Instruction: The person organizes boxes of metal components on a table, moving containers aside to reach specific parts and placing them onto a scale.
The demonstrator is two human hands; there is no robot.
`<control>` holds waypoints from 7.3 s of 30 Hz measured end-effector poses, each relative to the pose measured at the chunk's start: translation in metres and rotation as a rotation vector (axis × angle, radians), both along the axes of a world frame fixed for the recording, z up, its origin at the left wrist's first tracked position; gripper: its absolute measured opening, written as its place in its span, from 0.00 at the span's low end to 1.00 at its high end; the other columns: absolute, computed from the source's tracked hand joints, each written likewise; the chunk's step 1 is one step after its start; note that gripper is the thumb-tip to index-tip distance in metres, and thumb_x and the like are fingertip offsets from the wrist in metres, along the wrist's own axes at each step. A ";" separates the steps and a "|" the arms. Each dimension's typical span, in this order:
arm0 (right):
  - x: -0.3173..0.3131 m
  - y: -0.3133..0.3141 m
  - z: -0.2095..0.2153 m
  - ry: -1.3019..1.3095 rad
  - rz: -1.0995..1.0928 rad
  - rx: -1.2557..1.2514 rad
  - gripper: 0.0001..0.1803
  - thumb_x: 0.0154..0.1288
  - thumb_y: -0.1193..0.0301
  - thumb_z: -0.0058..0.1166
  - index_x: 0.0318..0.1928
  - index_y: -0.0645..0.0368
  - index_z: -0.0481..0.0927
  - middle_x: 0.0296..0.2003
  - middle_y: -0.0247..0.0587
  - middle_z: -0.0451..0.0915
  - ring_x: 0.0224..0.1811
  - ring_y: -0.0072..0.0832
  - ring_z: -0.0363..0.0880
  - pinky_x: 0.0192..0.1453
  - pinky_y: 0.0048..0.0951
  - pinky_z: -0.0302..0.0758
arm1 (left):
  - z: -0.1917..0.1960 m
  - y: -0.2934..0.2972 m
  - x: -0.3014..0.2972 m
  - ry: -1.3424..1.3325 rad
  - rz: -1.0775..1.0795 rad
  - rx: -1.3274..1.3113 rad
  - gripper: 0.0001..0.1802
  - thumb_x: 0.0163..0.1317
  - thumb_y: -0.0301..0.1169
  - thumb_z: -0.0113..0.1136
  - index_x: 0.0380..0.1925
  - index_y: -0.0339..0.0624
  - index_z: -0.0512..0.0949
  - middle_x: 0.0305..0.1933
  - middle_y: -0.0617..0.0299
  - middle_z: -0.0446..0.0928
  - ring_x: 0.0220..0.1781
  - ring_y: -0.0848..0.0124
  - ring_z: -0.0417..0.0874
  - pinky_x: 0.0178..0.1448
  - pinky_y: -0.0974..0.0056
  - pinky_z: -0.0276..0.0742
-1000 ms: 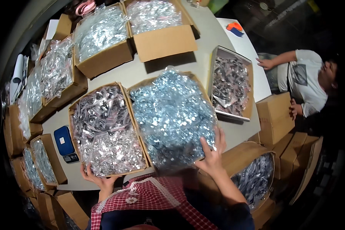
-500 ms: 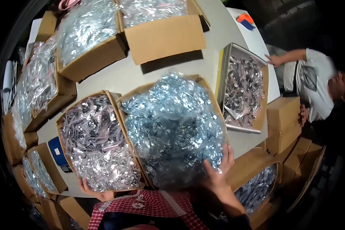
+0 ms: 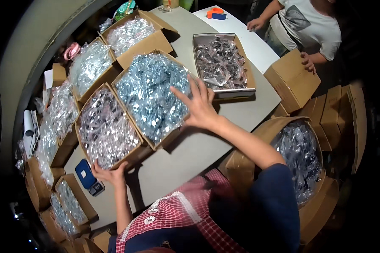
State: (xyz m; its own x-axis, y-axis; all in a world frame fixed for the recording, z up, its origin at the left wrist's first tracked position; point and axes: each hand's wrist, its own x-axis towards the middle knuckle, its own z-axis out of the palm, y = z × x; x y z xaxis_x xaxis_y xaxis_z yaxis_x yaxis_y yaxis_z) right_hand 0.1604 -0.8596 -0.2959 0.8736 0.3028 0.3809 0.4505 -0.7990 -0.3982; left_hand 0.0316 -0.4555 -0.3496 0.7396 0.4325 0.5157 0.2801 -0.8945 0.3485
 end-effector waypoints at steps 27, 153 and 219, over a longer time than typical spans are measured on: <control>0.049 -0.106 -0.039 0.123 -0.051 -0.588 0.23 0.53 0.54 0.70 0.35 0.62 0.80 0.32 0.59 0.82 0.39 0.55 0.81 0.42 0.51 0.77 | -0.062 -0.010 -0.201 0.147 -0.002 0.090 0.29 0.61 0.37 0.58 0.63 0.41 0.71 0.70 0.46 0.65 0.73 0.49 0.63 0.75 0.44 0.55; 0.017 -0.163 -0.015 0.674 -0.950 0.951 0.35 0.60 0.54 0.64 0.61 0.63 0.69 0.53 0.53 0.74 0.38 0.45 0.81 0.24 0.48 0.81 | 0.089 -0.147 -0.027 0.302 -1.356 -0.378 0.39 0.61 0.25 0.61 0.70 0.32 0.55 0.74 0.39 0.50 0.56 0.51 0.80 0.54 0.56 0.81; -0.127 0.283 0.123 1.130 0.686 0.304 0.27 0.52 0.76 0.60 0.54 0.71 0.74 0.29 0.43 0.84 0.25 0.24 0.83 0.26 0.25 0.78 | 0.283 0.188 -0.253 0.799 0.105 -0.457 0.19 0.40 0.39 0.69 0.31 0.37 0.85 0.26 0.45 0.81 0.33 0.48 0.84 0.42 0.52 0.79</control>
State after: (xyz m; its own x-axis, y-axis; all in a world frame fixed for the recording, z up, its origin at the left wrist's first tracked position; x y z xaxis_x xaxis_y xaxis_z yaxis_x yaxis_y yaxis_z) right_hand 0.0336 -0.5767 -0.1733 0.4588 0.8332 -0.3087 0.0312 -0.3623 -0.9315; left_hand -0.2209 -0.2675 -0.0666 0.7477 0.5529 -0.3677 0.6608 -0.6740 0.3302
